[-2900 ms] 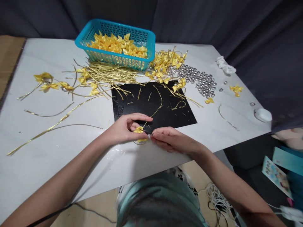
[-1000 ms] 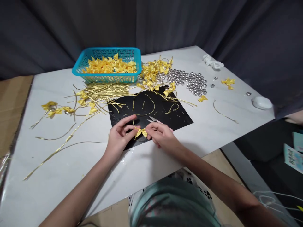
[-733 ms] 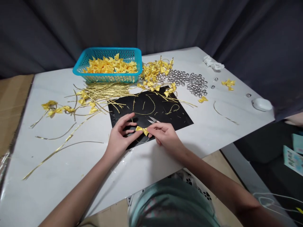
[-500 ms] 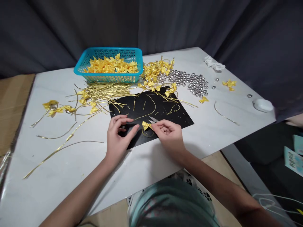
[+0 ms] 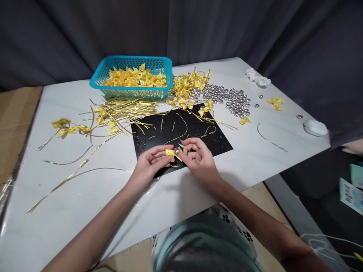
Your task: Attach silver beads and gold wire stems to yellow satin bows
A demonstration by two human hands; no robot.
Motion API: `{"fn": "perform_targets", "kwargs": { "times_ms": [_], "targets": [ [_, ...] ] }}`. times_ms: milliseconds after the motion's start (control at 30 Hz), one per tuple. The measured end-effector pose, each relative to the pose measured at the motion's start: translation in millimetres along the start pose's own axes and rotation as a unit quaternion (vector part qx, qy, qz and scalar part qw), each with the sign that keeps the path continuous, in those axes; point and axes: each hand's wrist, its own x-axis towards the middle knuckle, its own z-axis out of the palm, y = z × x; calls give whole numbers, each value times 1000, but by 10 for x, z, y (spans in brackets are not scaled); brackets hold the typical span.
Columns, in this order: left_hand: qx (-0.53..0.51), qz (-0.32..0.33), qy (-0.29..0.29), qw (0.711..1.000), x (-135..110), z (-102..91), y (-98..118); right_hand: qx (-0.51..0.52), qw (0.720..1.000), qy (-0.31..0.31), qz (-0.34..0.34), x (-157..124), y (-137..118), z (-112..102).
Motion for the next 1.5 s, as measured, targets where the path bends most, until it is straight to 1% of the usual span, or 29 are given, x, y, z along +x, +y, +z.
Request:
{"fn": "perform_targets", "kwargs": {
  "times_ms": [33,100,167,300,433,500,567,633,667,700,767,867,1100,1233,1300,1367,1500],
  "targets": [
    [-2,0,-2,1000,5,-1,2,0,1000,-5,20,5,1,-2],
    [2,1,-7,1000,8,8,9,0,997,-37,65,15,-3,-9],
    [23,13,-3,1000,4,23,20,9,994,-55,96,26,-12,-19],
    [87,34,1,996,-13,44,48,21,994,-42,103,47,-24,-31],
    [120,33,-11,992,-27,46,69,24,992,-60,109,53,-21,-26],
    [121,37,-2,992,-25,44,69,40,995,-30,91,40,-23,-27],
    [112,41,17,993,-19,42,61,48,997,30,49,13,-26,-29],
    [103,43,37,993,-13,39,48,24,997,72,5,-18,-25,-21],
    [102,43,42,993,-11,38,42,2,997,73,-5,-31,-21,-10],
    [104,43,44,993,-9,36,37,-22,998,63,-4,-41,-16,5],
    [109,43,40,992,-6,32,31,-52,998,26,24,-44,-1,45],
    [113,41,27,992,0,26,32,-57,997,-7,61,-22,13,92],
    [124,35,9,992,-17,33,74,-88,996,3,15,1,28,57],
    [148,29,-5,989,-30,31,94,-77,996,7,35,3,27,45],
    [156,30,-2,987,-23,28,85,-62,997,5,51,3,8,45],
    [154,36,10,987,-13,26,69,-41,997,-16,69,1,-24,41],
    [131,38,18,990,-6,18,50,-2,990,-99,100,-5,-82,25]
  ]
}}
